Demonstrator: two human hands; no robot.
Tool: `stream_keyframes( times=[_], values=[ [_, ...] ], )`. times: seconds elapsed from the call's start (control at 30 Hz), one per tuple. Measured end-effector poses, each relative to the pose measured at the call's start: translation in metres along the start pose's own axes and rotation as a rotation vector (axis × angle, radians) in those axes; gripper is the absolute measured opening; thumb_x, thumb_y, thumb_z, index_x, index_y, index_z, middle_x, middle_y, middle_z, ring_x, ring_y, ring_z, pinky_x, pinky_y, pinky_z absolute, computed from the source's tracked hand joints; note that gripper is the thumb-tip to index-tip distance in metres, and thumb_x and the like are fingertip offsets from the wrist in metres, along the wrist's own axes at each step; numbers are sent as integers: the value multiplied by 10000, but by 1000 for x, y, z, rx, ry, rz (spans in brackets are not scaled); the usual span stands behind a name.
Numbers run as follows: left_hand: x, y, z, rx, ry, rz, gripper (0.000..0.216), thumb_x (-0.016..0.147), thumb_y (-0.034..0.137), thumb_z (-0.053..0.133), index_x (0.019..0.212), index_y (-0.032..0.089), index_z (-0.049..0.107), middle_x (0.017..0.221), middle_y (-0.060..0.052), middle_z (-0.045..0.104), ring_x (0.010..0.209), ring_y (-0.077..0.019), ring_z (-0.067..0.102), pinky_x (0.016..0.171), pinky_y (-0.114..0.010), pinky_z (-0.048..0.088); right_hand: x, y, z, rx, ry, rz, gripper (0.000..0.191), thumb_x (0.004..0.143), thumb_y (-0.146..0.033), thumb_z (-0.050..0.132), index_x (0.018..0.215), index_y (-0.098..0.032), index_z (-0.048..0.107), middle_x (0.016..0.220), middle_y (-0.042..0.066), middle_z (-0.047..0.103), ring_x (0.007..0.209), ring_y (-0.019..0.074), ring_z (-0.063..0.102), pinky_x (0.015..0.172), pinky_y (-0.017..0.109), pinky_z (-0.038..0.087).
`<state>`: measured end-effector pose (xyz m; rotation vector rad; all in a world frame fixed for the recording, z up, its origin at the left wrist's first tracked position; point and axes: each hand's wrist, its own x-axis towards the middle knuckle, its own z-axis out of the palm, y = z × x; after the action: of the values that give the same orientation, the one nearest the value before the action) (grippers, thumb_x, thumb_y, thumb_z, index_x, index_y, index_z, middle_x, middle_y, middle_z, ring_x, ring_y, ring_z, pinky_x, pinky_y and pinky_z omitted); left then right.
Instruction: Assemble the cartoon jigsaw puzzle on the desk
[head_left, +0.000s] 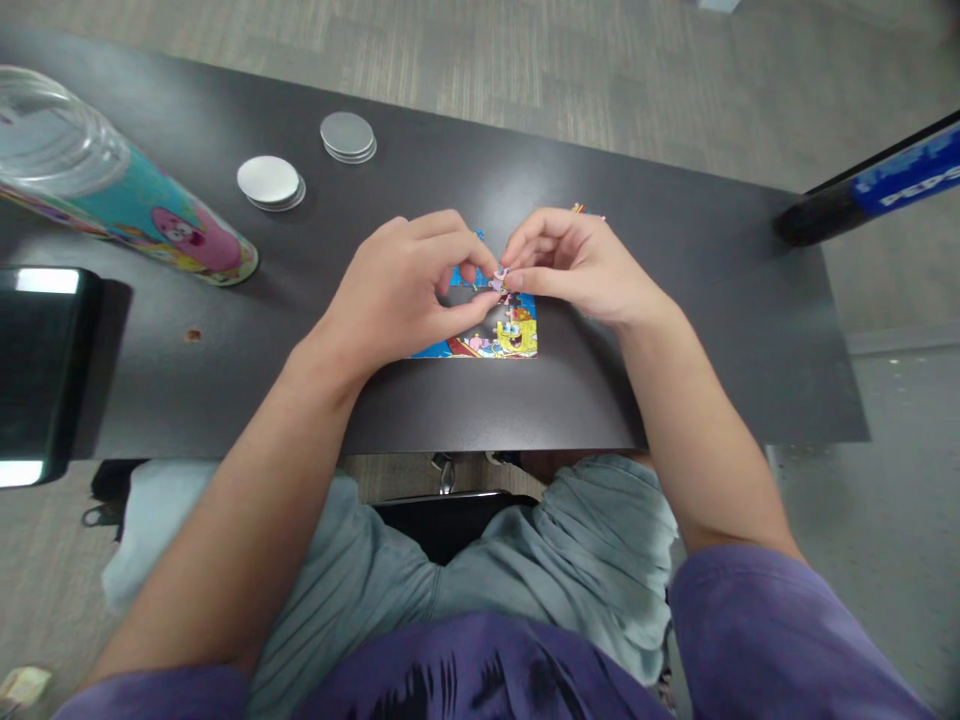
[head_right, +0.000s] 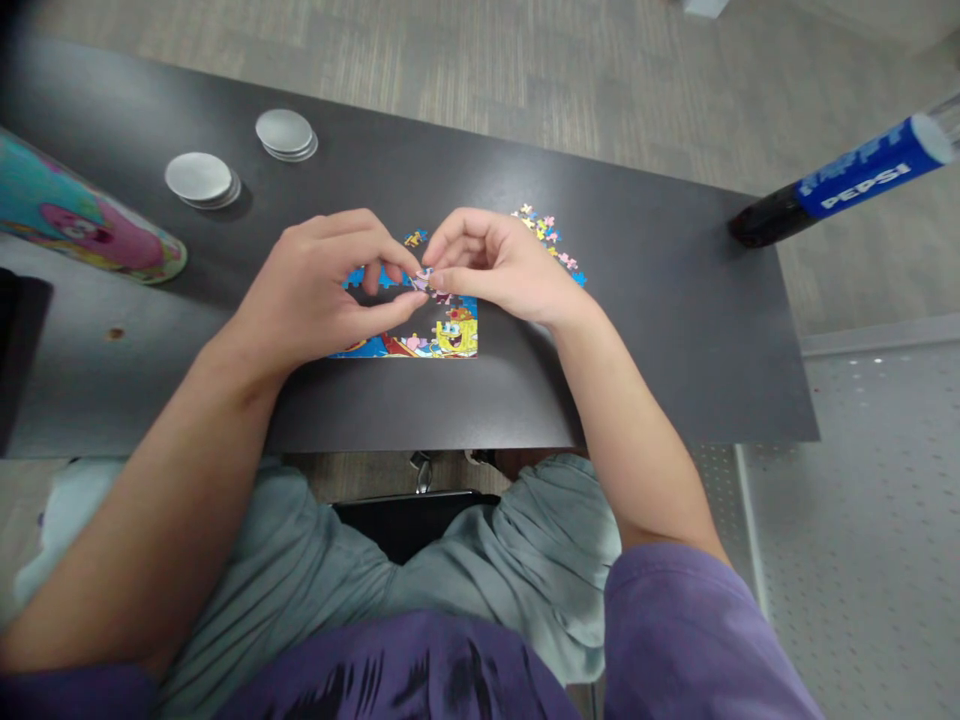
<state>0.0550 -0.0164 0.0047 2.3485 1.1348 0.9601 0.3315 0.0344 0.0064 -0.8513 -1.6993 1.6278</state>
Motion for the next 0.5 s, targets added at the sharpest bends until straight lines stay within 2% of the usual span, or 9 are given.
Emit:
stream_keyframes(
  times=[0.2,0.33,0.5],
  values=[
    [-2,-2,-3,-133,-32,-63,268,1035,455,995,1243,310,910,1093,-47,863,938,-273,813,956,-467,690,-1,0,-1,-22,-32,20,661,761,-612,1316,1039,-268,826,913,11,869,918,256,865,868,375,732],
    [-3,3,-3,-270,0,-155,321,1110,543,942,1299,287,899,1174,-69,915,979,-258,839,932,-424,715,-2,-1,1,-28,-26,17,653,775,-640,1305,1019,-264,830,916,9,881,897,247,863,849,367,721],
    [-1,8,-9,-289,-49,-259,305,1112,587,903,1196,294,908,1155,-75,928,1066,-284,852,937,-426,719,-4,-5,2,-39,-37,43,613,786,-587,1312,1008,-251,849,914,33,887,866,245,853,841,379,706]
  ],
)
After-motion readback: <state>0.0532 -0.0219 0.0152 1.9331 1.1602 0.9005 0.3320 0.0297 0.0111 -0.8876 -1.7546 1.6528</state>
